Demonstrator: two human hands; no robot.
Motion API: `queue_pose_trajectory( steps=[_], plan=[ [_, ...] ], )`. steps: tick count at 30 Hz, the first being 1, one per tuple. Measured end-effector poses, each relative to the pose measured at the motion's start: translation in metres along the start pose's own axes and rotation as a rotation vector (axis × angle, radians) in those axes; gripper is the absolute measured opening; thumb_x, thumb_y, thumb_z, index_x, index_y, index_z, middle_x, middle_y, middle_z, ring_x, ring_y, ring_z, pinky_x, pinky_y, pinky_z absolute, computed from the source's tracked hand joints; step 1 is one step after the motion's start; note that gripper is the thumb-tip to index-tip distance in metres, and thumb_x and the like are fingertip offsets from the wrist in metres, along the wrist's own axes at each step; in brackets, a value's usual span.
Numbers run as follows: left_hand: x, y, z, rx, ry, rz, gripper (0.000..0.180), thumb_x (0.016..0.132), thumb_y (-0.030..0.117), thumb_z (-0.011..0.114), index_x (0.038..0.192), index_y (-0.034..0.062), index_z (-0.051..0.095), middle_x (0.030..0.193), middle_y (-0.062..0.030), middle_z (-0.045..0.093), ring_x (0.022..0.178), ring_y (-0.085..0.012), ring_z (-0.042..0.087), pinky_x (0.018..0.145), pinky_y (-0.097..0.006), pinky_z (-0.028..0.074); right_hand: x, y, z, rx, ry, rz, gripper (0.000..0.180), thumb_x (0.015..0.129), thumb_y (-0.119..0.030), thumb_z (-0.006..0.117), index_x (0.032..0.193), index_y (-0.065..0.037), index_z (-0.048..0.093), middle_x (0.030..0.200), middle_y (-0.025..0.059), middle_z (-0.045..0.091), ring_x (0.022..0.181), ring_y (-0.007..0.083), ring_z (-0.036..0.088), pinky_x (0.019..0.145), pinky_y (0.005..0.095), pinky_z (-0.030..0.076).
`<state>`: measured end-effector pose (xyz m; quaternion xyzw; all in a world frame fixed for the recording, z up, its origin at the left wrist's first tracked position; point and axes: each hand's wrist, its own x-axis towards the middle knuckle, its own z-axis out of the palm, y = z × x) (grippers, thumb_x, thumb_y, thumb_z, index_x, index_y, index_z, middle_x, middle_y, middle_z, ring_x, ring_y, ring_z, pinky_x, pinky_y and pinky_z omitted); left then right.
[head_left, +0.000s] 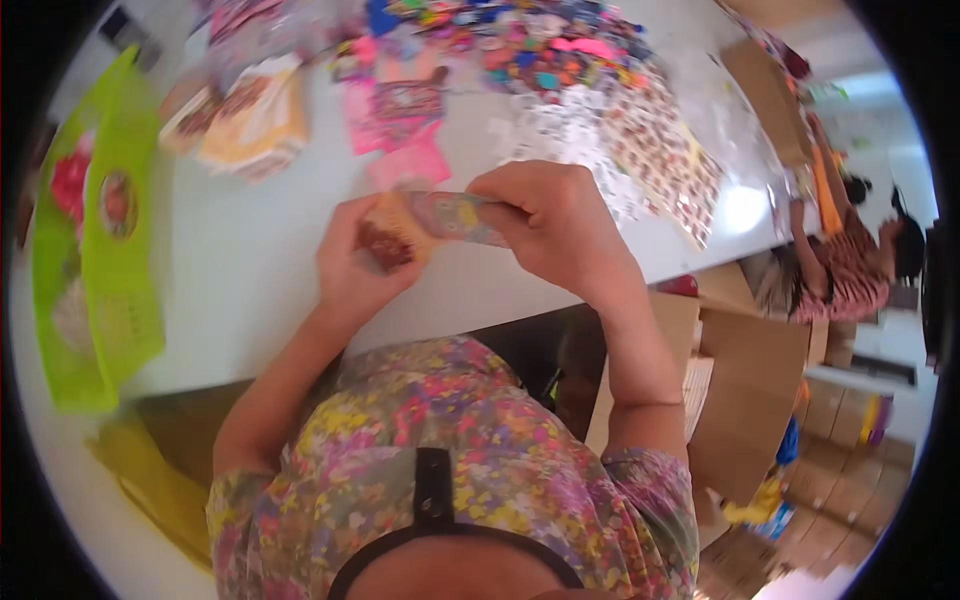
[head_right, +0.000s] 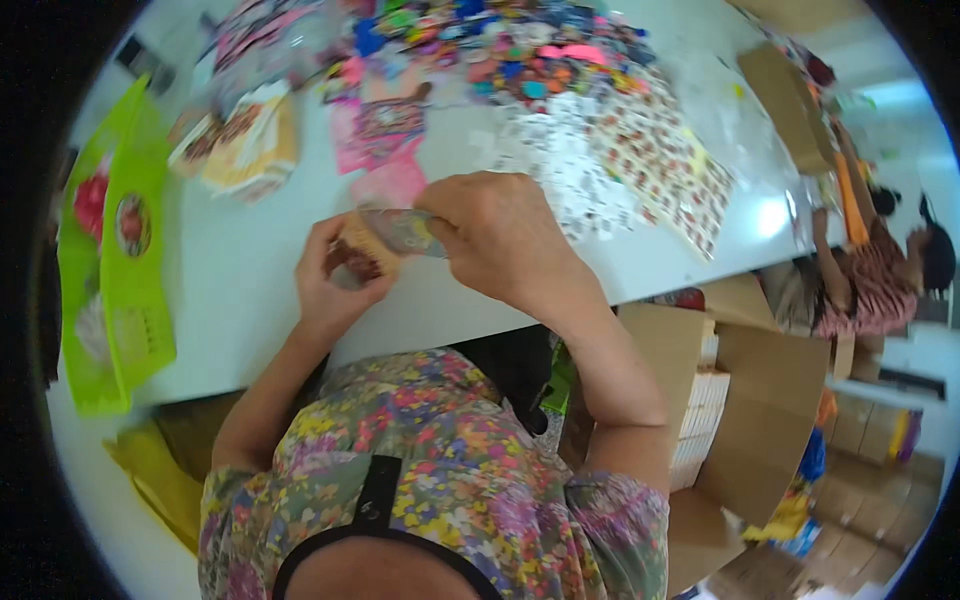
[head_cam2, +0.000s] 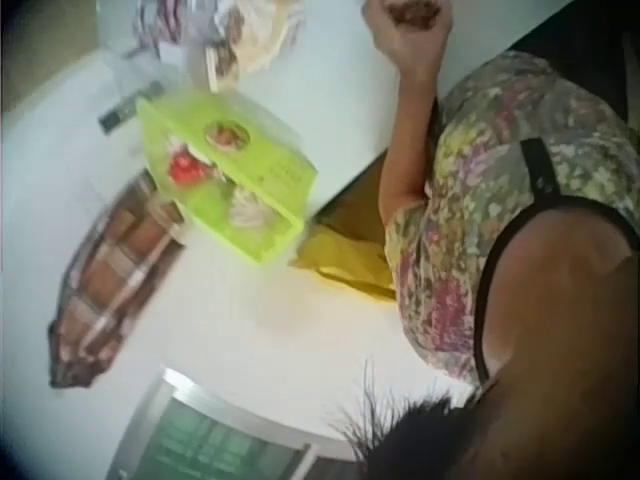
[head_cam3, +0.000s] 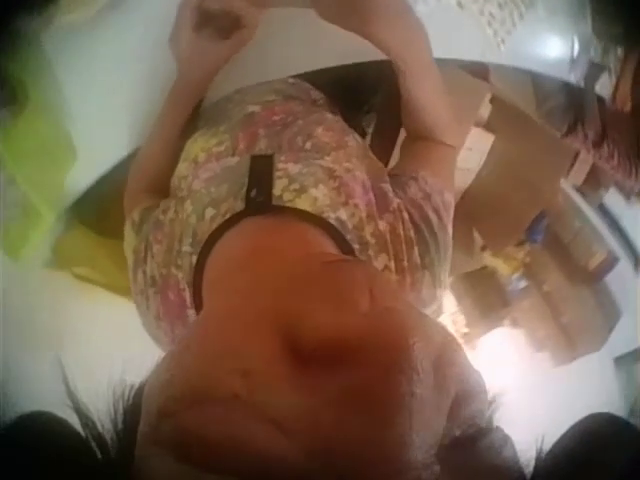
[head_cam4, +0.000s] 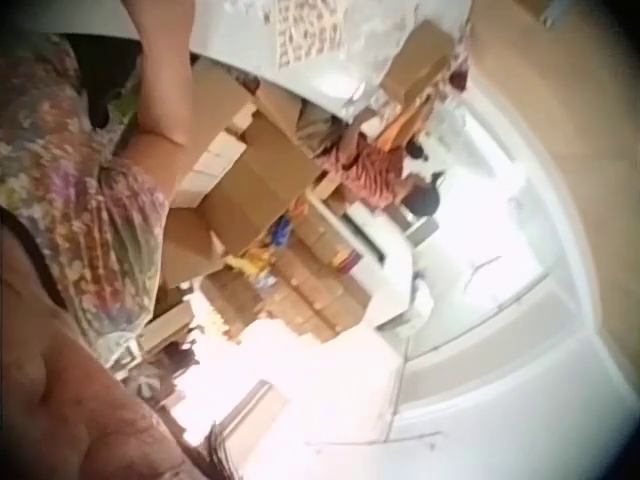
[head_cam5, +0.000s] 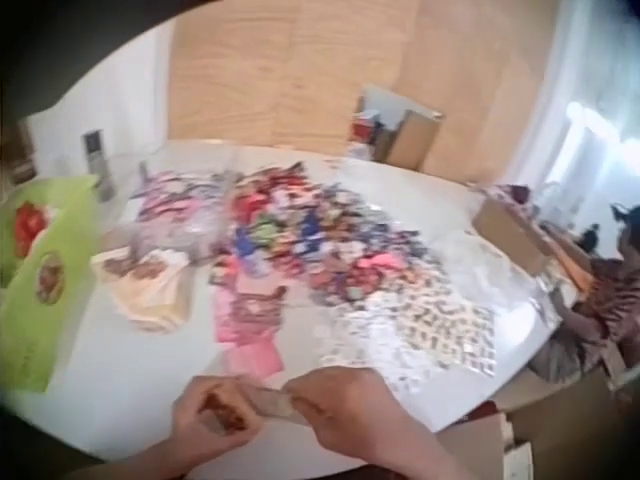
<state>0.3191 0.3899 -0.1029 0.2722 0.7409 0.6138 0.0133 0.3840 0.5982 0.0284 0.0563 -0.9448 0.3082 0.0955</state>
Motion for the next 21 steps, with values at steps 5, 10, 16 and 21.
queue_pose_trajectory(
  steps=[5,10,16,21],
  plan=[
    [0.007,0.020,0.004,0.216,-0.180,0.284,0.069,0.059,0.007,0.085,0.119,0.0046,0.052,0.107,-0.0084,0.058,0.096,-0.0174,0.060,0.080,-0.031,0.052,-0.015,-0.003,0.000,-0.209,-0.069,-0.057,0.018,0.074,-0.002,0.064,0.092,-0.005,0.065,0.078,0.0111,0.064,0.071,0.0312,0.063,0.063,0.0391,0.050],
    [0.005,0.024,0.022,-0.019,-0.244,0.031,0.069,0.061,0.005,0.085,0.120,0.0036,0.050,0.111,-0.0069,0.055,0.099,-0.0168,0.059,0.083,-0.032,0.052,-0.023,0.001,0.034,-0.077,0.280,-0.058,0.028,0.073,-0.007,0.070,0.099,-0.006,0.061,0.081,0.0093,0.062,0.069,0.0274,0.063,0.061,0.0350,0.051],
    [0.013,0.030,0.036,-0.125,-0.212,0.125,0.073,0.062,0.002,0.084,0.124,0.0027,0.045,0.114,-0.0057,0.051,0.103,-0.0151,0.057,0.086,-0.032,0.053,-0.047,0.058,0.014,0.842,0.263,0.327,0.039,0.083,-0.019,0.070,0.118,-0.006,0.061,0.101,0.0063,0.067,0.075,0.0111,0.060,0.061,0.0248,0.049],
    [0.013,0.027,0.045,-0.126,-0.244,0.018,0.071,0.063,0.003,0.084,0.123,0.0023,0.045,0.112,-0.0056,0.049,0.102,-0.0152,0.056,0.085,-0.032,0.054,-0.084,0.234,-0.043,-0.329,0.881,0.464,0.032,0.084,-0.031,0.070,0.098,-0.002,0.070,0.096,0.0083,0.068,0.078,0.0194,0.062,0.069,0.0313,0.049]
  ],
)
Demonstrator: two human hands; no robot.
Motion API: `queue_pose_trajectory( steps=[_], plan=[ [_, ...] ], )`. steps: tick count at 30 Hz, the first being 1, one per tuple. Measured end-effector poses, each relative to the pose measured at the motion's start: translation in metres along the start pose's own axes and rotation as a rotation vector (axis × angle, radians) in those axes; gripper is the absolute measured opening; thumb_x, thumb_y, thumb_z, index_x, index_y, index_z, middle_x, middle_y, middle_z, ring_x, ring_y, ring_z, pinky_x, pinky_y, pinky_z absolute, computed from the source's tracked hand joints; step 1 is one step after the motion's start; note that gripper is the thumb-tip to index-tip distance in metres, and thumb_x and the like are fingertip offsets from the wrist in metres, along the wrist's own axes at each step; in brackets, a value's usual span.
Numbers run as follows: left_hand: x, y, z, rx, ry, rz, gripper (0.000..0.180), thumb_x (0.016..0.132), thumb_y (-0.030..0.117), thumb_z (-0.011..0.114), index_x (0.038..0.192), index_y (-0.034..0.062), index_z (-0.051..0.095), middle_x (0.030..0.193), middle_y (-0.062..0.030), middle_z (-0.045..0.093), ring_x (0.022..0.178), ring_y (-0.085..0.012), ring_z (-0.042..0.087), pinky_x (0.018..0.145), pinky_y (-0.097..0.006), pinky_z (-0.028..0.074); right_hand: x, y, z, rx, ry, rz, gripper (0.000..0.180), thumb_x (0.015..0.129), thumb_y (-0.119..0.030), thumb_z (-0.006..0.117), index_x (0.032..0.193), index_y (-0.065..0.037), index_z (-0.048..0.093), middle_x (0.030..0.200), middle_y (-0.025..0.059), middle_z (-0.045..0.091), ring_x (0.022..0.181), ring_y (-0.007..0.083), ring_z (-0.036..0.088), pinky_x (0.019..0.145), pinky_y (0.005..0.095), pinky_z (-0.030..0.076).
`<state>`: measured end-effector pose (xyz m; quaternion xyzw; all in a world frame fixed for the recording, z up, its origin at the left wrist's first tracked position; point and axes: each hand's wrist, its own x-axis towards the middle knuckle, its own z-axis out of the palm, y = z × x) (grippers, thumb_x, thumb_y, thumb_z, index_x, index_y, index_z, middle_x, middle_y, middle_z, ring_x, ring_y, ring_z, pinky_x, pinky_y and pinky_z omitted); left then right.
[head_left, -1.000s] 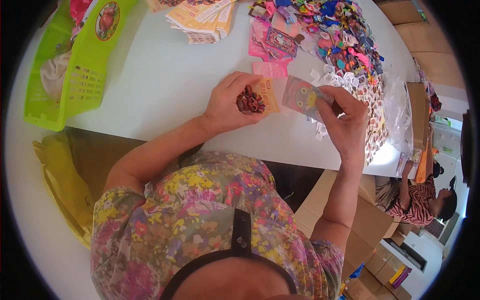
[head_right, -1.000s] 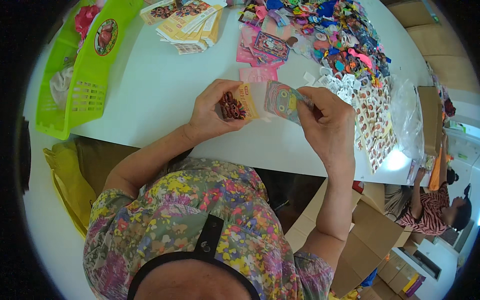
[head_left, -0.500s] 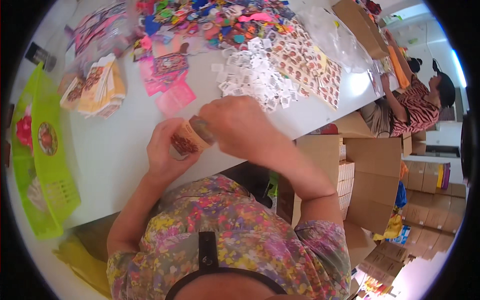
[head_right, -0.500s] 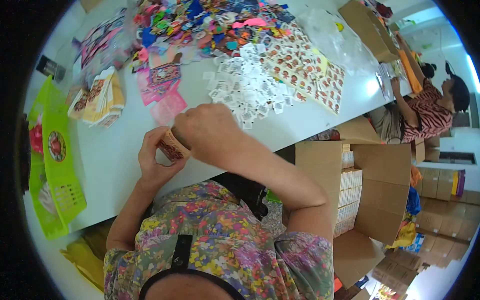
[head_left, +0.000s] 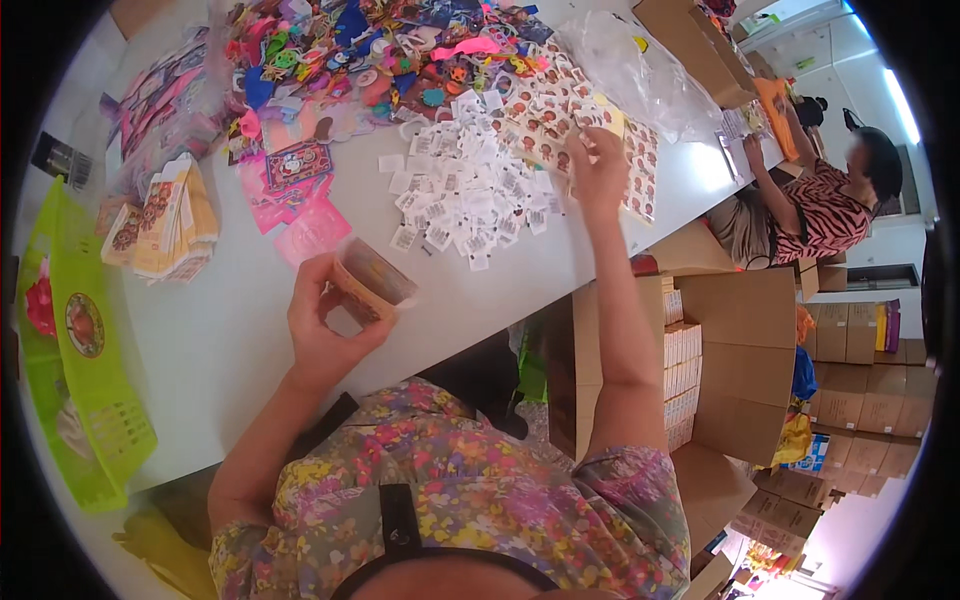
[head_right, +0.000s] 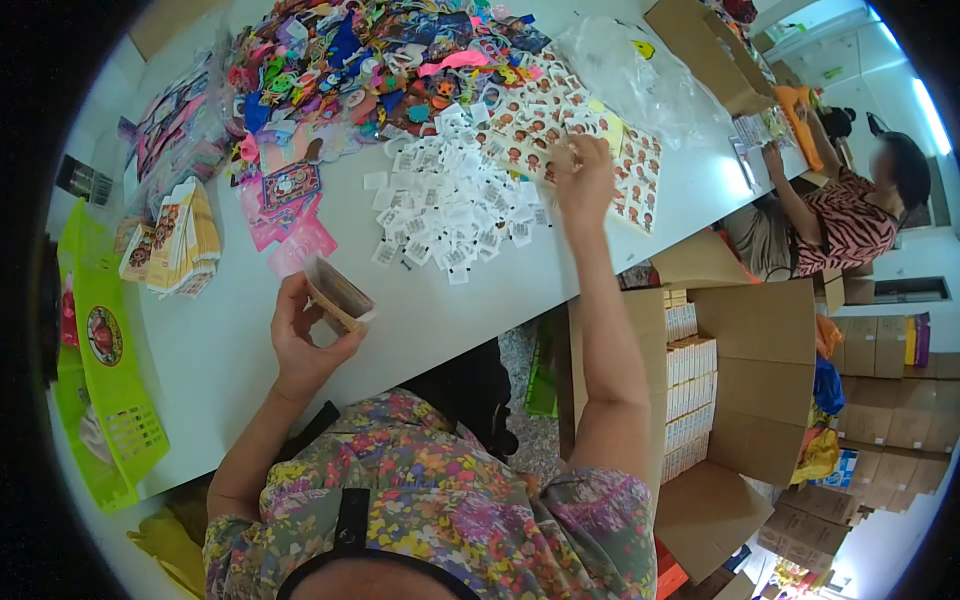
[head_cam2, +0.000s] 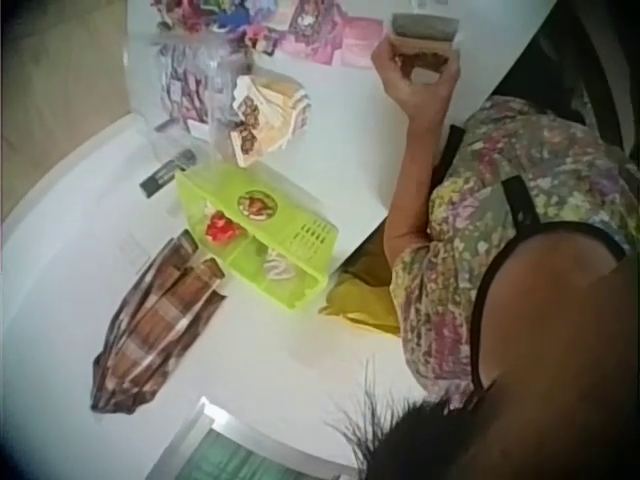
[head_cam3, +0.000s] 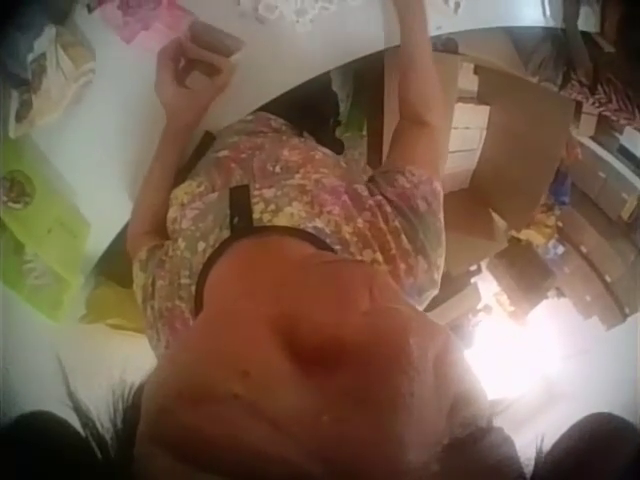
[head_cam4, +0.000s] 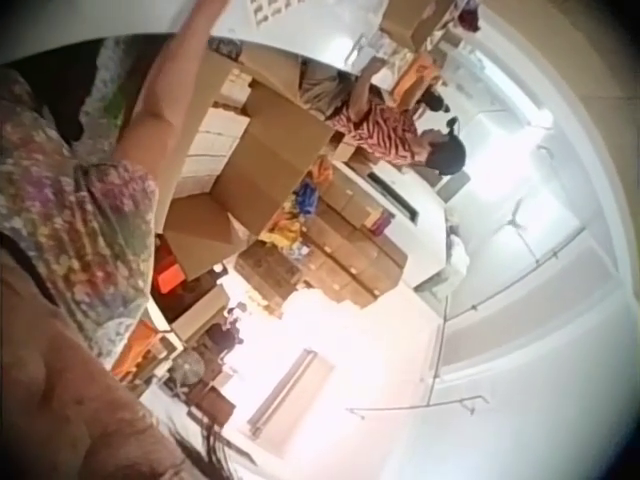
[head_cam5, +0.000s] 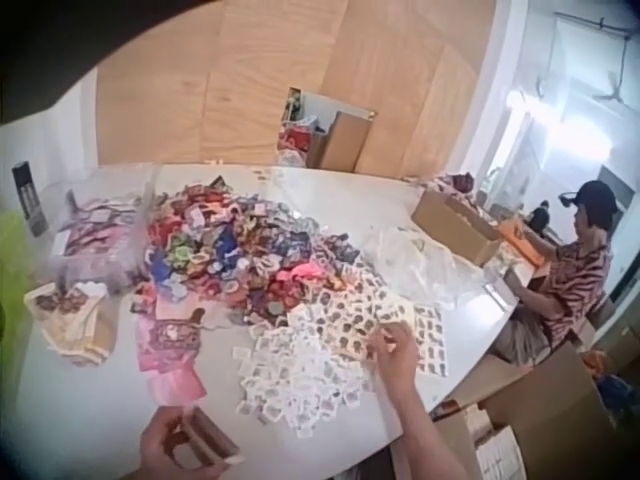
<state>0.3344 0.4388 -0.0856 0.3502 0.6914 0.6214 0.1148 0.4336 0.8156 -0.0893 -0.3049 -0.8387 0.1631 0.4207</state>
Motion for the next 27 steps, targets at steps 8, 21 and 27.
queue_pose_trajectory(
  steps=[8,21,27],
  plan=[
    [-0.001,-0.006,0.006,-0.054,-0.077,-0.067,0.072,0.065,0.002,0.083,0.124,0.0012,0.042,0.110,-0.0059,0.051,0.099,-0.0146,0.058,0.083,-0.030,0.054,0.021,0.066,-0.013,-0.271,-0.106,-0.003,0.025,0.084,-0.022,0.067,0.092,0.002,0.070,0.094,0.0136,0.068,0.076,0.0255,0.064,0.072,0.0352,0.050],
    [0.024,0.002,0.007,0.262,0.083,0.085,0.064,0.059,0.014,0.085,0.114,0.0039,0.053,0.102,-0.0136,0.057,0.086,-0.0267,0.063,0.072,-0.034,0.054,-0.059,-0.192,-0.032,0.486,-0.522,0.006,0.005,0.082,-0.002,0.068,0.087,-0.002,0.069,0.081,0.0029,0.067,0.066,0.0138,0.060,0.057,0.0256,0.045],
    [0.015,0.000,-0.016,0.327,0.177,0.109,0.071,0.060,0.010,0.086,0.120,0.0042,0.050,0.106,-0.0107,0.056,0.092,-0.0225,0.063,0.075,-0.033,0.054,-0.073,-0.220,0.005,0.252,-0.530,-0.453,0.010,0.076,0.000,0.069,0.085,-0.005,0.070,0.109,0.0087,0.062,0.102,0.0255,0.055,0.082,0.0318,0.046]
  ],
)
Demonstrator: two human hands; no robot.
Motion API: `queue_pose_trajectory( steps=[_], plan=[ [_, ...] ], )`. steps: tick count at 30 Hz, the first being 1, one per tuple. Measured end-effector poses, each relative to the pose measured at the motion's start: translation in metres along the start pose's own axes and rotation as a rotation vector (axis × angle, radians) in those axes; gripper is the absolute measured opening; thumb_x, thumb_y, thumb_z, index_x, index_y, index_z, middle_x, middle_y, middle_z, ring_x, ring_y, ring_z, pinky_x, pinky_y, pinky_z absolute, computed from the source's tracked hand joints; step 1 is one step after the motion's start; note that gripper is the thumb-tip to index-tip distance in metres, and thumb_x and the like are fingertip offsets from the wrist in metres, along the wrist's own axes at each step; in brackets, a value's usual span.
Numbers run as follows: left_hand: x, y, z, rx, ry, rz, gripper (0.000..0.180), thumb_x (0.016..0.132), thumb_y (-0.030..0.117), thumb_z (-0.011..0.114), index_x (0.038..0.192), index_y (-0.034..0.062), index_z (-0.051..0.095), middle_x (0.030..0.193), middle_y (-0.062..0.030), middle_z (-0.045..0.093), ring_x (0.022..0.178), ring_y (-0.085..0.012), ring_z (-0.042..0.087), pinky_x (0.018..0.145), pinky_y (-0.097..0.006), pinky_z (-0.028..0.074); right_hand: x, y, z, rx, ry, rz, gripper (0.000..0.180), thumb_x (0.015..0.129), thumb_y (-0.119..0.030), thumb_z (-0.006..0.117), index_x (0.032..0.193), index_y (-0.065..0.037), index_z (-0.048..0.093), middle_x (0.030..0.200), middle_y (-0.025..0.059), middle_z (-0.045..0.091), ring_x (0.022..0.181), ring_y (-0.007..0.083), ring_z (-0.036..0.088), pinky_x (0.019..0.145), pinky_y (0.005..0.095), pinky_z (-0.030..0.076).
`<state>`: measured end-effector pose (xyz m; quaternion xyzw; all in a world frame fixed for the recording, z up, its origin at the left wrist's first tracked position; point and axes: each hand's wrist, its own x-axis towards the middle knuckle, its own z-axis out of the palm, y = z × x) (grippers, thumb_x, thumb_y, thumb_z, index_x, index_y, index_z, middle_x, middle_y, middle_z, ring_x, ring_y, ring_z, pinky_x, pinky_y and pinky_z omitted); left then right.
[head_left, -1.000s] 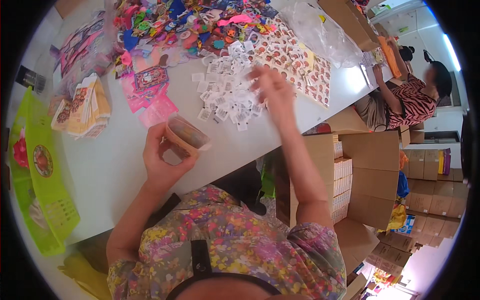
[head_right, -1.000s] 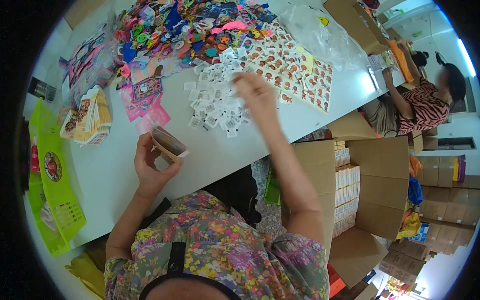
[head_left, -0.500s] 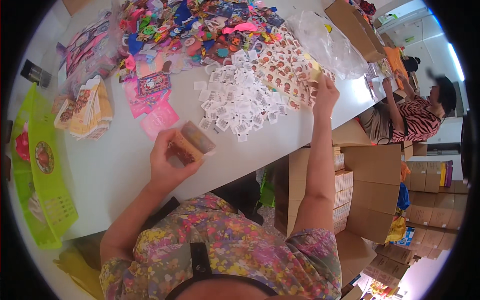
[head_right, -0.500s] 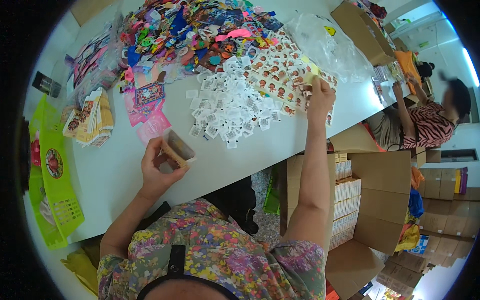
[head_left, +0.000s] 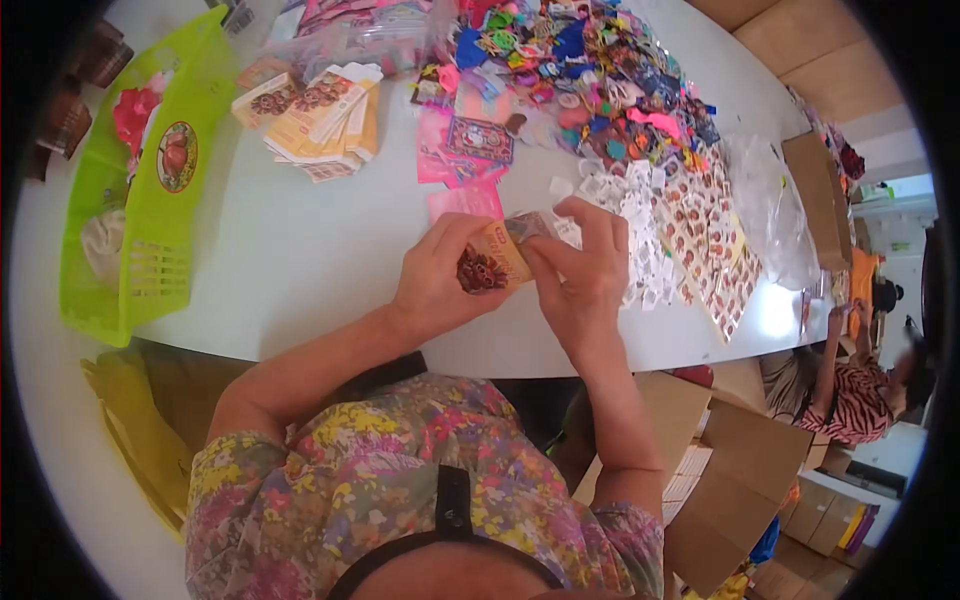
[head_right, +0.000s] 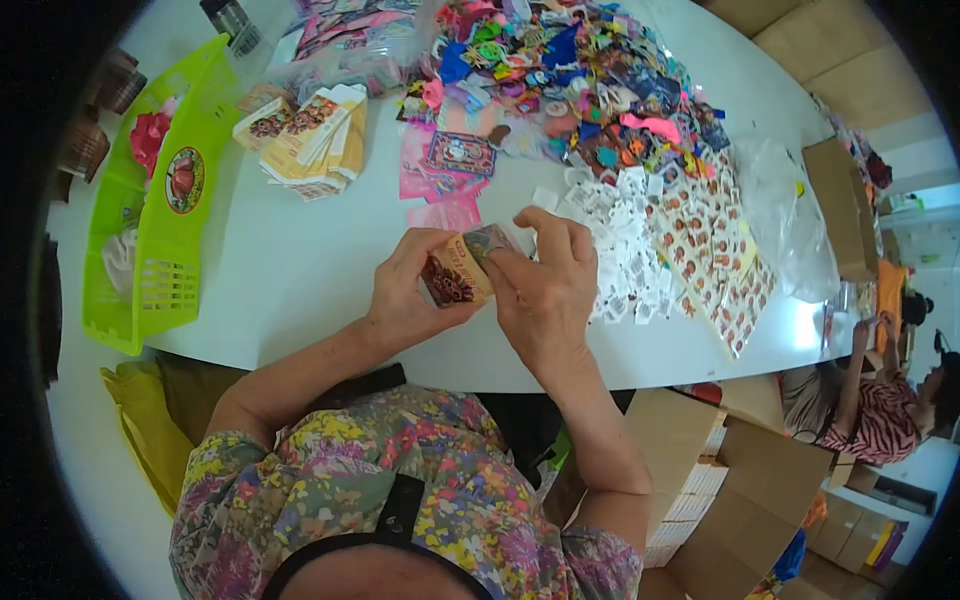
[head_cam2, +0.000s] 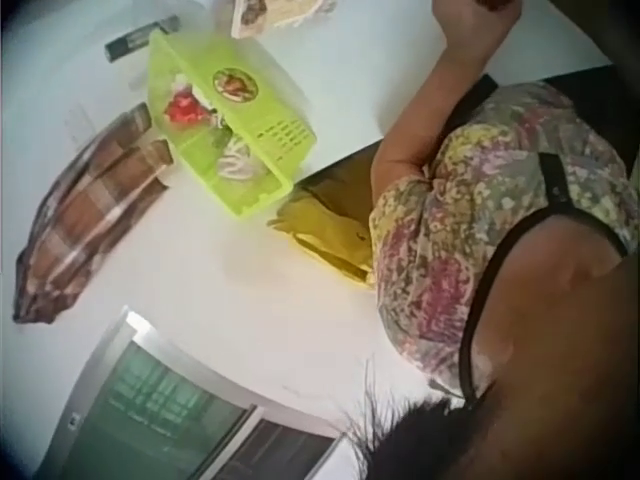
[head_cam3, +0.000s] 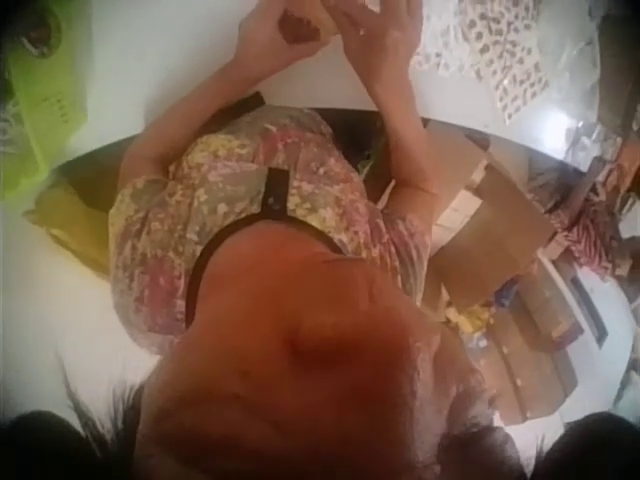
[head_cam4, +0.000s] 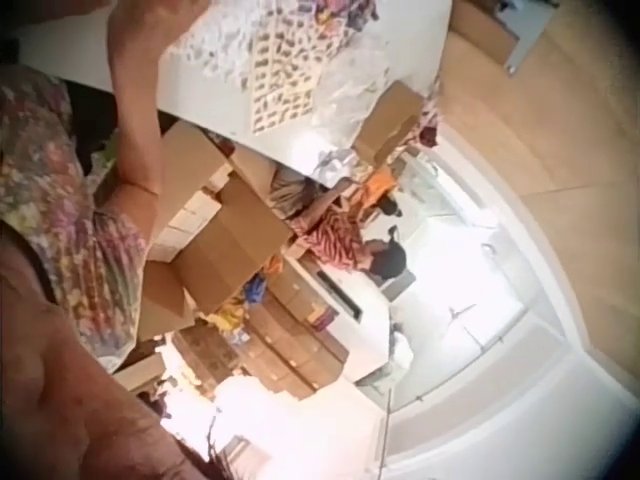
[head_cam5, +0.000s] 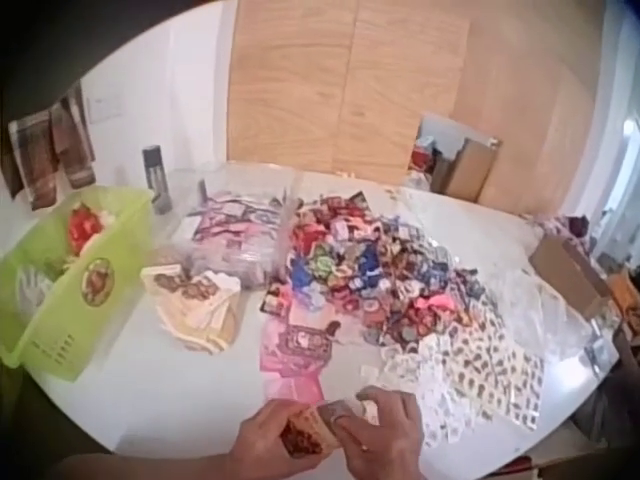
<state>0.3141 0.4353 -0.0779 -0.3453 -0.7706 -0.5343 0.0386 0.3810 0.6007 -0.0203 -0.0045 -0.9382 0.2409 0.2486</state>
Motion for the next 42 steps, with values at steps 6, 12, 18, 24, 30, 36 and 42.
queue_pose_trajectory(
  steps=[6,12,18,24,30,36,42],
  plan=[
    [0.003,-0.018,-0.016,-0.158,0.130,0.007,0.070,0.060,0.012,0.087,0.118,0.0039,0.049,0.104,-0.0119,0.057,0.092,-0.0253,0.063,0.076,-0.034,0.054,0.022,-0.011,0.006,0.566,-0.341,0.056,0.016,0.089,-0.012,0.061,0.097,-0.002,0.071,0.137,0.0129,0.048,0.127,0.0285,0.041,0.102,0.0391,0.035],
    [0.017,-0.027,-0.024,-0.386,0.120,-0.246,0.072,0.065,0.009,0.086,0.124,0.0026,0.044,0.110,-0.0060,0.052,0.099,-0.0142,0.058,0.080,-0.029,0.053,0.100,0.030,0.031,0.409,0.069,0.237,0.018,0.090,-0.012,0.062,0.103,-0.002,0.070,0.093,0.0073,0.069,0.083,0.0094,0.061,0.077,0.0244,0.049],
    [0.017,-0.041,-0.022,-0.237,0.107,-0.118,0.075,0.063,0.009,0.087,0.123,0.0025,0.043,0.108,-0.0065,0.053,0.099,-0.0149,0.058,0.082,-0.030,0.052,0.203,0.122,0.101,-0.280,0.181,-0.246,0.025,0.083,-0.016,0.067,0.104,-0.003,0.069,0.094,0.0131,0.070,0.081,0.0289,0.067,0.070,0.0373,0.052],
    [0.018,-0.044,-0.023,-0.303,0.126,-0.137,0.074,0.063,0.008,0.087,0.123,0.0031,0.044,0.107,-0.0067,0.054,0.096,-0.0156,0.059,0.081,-0.030,0.052,0.229,0.140,0.112,-0.241,-0.132,0.043,0.028,0.080,-0.016,0.068,0.105,-0.003,0.069,0.080,0.0146,0.069,0.067,0.0305,0.064,0.065,0.0409,0.051],
    [0.019,-0.046,-0.024,-0.297,0.114,-0.140,0.071,0.064,0.008,0.086,0.122,0.0034,0.046,0.106,-0.0069,0.054,0.093,-0.0150,0.060,0.078,-0.029,0.052,0.220,0.174,0.095,0.345,0.075,0.342,0.030,0.086,-0.010,0.067,0.113,0.003,0.065,0.075,0.0042,0.067,0.066,0.0053,0.057,0.060,0.0247,0.046],
    [0.020,-0.048,-0.022,-0.296,0.106,-0.151,0.071,0.063,0.010,0.086,0.121,0.0032,0.047,0.106,-0.0076,0.054,0.093,-0.0154,0.060,0.077,-0.028,0.051,0.217,0.142,0.092,-0.075,0.156,0.174,0.027,0.086,-0.011,0.063,0.113,-0.007,0.067,0.079,0.0110,0.068,0.067,0.0181,0.064,0.064,0.0315,0.050],
    [0.022,-0.045,-0.023,-0.268,0.101,-0.119,0.072,0.062,0.011,0.087,0.121,0.0029,0.047,0.106,-0.0086,0.053,0.093,-0.0176,0.058,0.080,-0.030,0.050,0.213,0.119,0.116,-0.414,-0.161,-0.069,0.021,0.085,-0.022,0.064,0.103,-0.014,0.071,0.085,0.0134,0.066,0.075,0.0321,0.065,0.065,0.0396,0.050]
  ],
)
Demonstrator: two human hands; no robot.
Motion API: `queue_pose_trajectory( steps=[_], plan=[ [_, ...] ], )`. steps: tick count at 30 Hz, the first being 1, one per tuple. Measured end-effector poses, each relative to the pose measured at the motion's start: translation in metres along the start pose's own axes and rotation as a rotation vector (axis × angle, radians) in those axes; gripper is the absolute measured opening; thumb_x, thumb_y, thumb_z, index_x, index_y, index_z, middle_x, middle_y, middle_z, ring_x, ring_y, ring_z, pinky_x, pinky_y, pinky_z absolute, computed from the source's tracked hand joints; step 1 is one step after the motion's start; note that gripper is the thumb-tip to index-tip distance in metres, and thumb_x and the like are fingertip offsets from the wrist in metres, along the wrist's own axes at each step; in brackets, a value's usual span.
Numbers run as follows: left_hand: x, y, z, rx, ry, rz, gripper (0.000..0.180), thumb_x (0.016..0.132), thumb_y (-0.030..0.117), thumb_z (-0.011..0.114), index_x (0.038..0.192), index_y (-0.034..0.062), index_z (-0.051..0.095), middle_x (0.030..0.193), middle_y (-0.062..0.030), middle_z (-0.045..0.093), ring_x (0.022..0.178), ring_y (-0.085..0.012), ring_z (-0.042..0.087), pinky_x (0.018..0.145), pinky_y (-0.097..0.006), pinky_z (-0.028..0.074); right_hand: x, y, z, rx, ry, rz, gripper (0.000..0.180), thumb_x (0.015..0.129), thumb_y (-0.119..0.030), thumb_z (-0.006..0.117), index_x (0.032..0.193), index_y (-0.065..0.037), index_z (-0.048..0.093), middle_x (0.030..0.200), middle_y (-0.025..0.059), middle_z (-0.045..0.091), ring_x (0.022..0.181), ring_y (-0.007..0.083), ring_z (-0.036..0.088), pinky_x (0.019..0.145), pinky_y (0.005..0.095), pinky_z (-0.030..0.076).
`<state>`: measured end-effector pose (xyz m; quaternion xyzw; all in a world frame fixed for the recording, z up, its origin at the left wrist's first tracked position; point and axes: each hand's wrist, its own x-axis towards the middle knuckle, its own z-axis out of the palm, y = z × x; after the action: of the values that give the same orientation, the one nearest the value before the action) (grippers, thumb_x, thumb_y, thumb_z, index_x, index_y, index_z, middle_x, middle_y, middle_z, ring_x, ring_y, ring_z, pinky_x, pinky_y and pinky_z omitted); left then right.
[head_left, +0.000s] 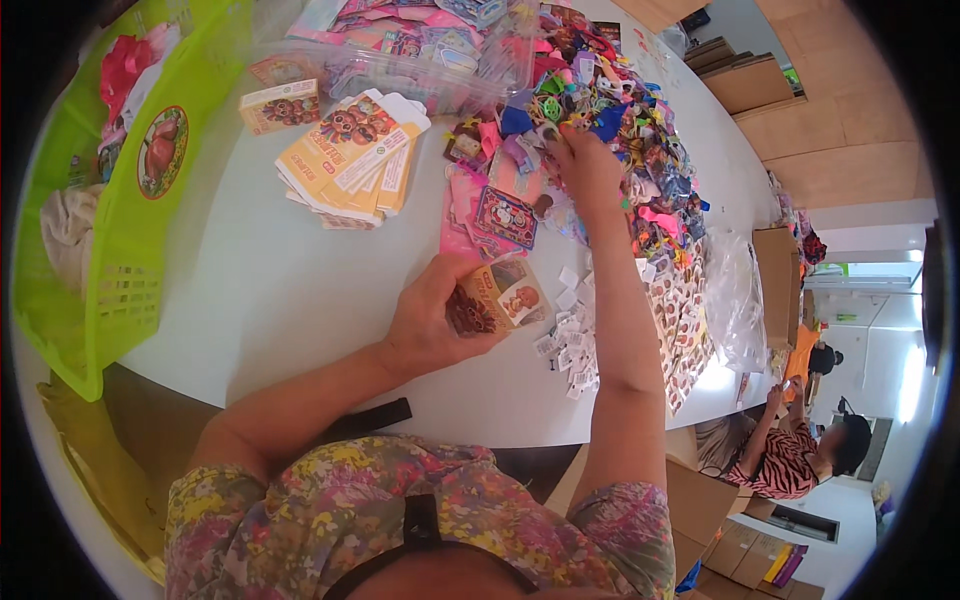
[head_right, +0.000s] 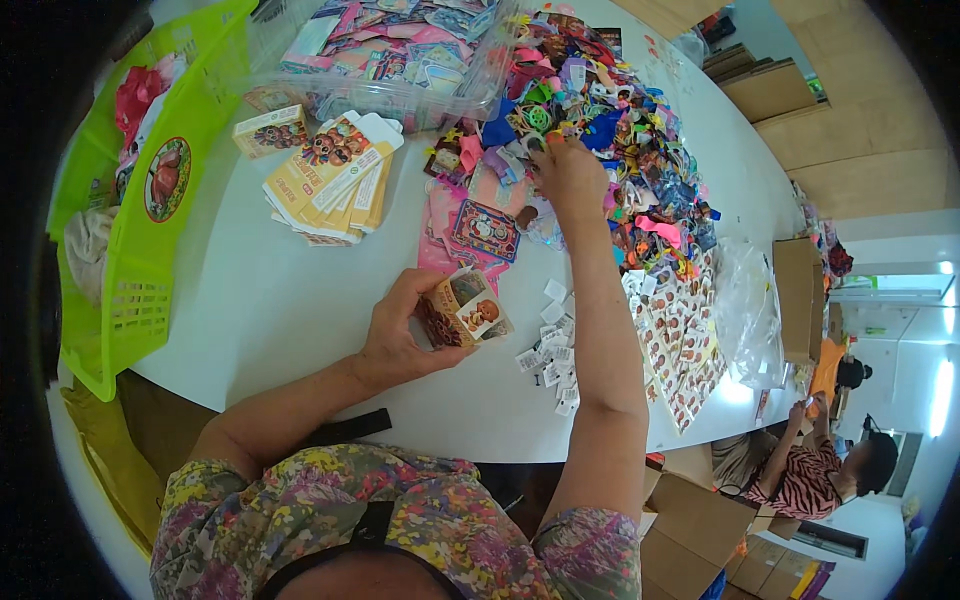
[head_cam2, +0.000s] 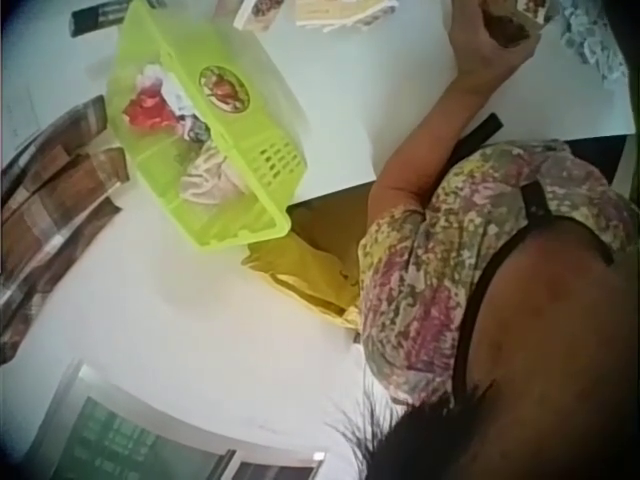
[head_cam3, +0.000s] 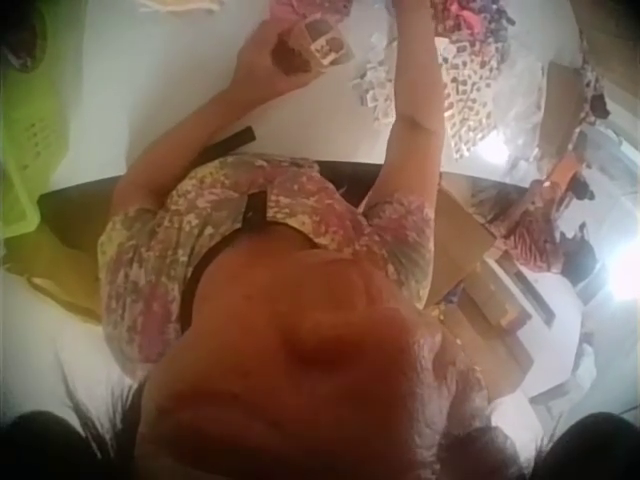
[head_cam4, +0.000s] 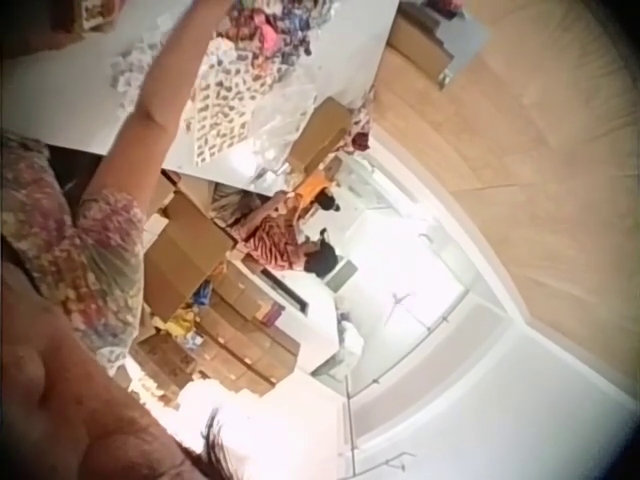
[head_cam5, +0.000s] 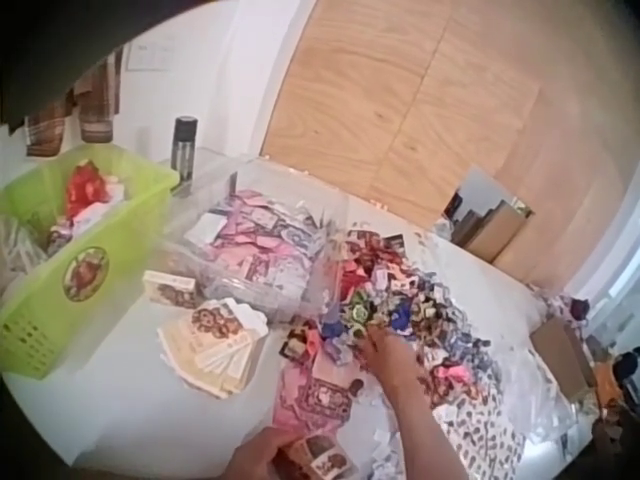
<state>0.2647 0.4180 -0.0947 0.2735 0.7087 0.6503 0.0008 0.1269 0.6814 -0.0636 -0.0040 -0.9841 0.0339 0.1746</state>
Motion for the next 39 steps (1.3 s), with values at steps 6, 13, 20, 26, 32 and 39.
queue_pose_trajectory(
  steps=[6,13,20,26,32,39],
  plan=[
    [0.000,0.003,-0.001,-0.012,0.020,0.024,0.074,0.060,0.012,0.087,0.122,0.0034,0.048,0.105,-0.0091,0.054,0.092,-0.0197,0.058,0.078,-0.031,0.049,-0.002,0.029,0.001,0.605,0.027,0.298,0.019,0.086,-0.017,0.066,0.098,-0.002,0.070,0.065,0.0033,0.061,0.054,0.0188,0.059,0.051,0.0308,0.046],
    [-0.004,0.003,-0.002,-0.030,0.032,0.036,0.073,0.060,0.012,0.087,0.121,0.0033,0.048,0.106,-0.0098,0.054,0.092,-0.0215,0.059,0.078,-0.032,0.050,-0.023,0.053,-0.044,1.507,0.019,0.684,0.018,0.089,-0.012,0.062,0.104,-0.002,0.059,0.083,0.0074,0.063,0.065,0.0149,0.060,0.051,0.0242,0.047],
    [-0.004,-0.007,0.003,0.080,0.106,0.072,0.070,0.060,0.014,0.087,0.119,0.0030,0.050,0.103,-0.0106,0.056,0.090,-0.0226,0.060,0.078,-0.032,0.051,-0.068,0.003,-0.120,1.810,-0.161,0.318,0.017,0.090,-0.007,0.056,0.103,0.004,0.061,0.095,0.0167,0.066,0.081,0.0248,0.068,0.069,0.0343,0.060],
    [-0.001,0.003,0.000,0.109,0.153,0.130,0.069,0.060,0.022,0.085,0.117,0.0049,0.052,0.100,-0.0117,0.056,0.089,-0.0300,0.061,0.075,-0.038,0.051,-0.112,-0.053,-0.145,1.672,-0.293,0.326,0.022,0.085,-0.004,0.058,0.105,0.003,0.063,0.087,0.0146,0.067,0.074,0.0230,0.066,0.069,0.0311,0.057],
    [-0.009,0.008,-0.003,0.220,0.219,0.153,0.069,0.059,0.022,0.085,0.117,0.0057,0.051,0.100,-0.0104,0.056,0.089,-0.0287,0.061,0.075,-0.037,0.052,-0.142,-0.070,-0.157,1.140,-0.257,0.354,0.025,0.083,0.001,0.063,0.108,0.001,0.065,0.088,0.0083,0.069,0.075,0.0159,0.068,0.063,0.0256,0.055],
    [-0.020,0.025,0.005,0.329,0.129,0.226,0.068,0.059,0.021,0.084,0.118,0.0095,0.051,0.100,-0.0100,0.057,0.088,-0.0295,0.061,0.075,-0.039,0.052,-0.175,-0.115,-0.154,0.351,0.150,-0.159,0.010,0.077,0.000,0.069,0.086,-0.003,0.067,0.077,0.0064,0.063,0.065,0.0162,0.062,0.056,0.0268,0.049]
  ],
)
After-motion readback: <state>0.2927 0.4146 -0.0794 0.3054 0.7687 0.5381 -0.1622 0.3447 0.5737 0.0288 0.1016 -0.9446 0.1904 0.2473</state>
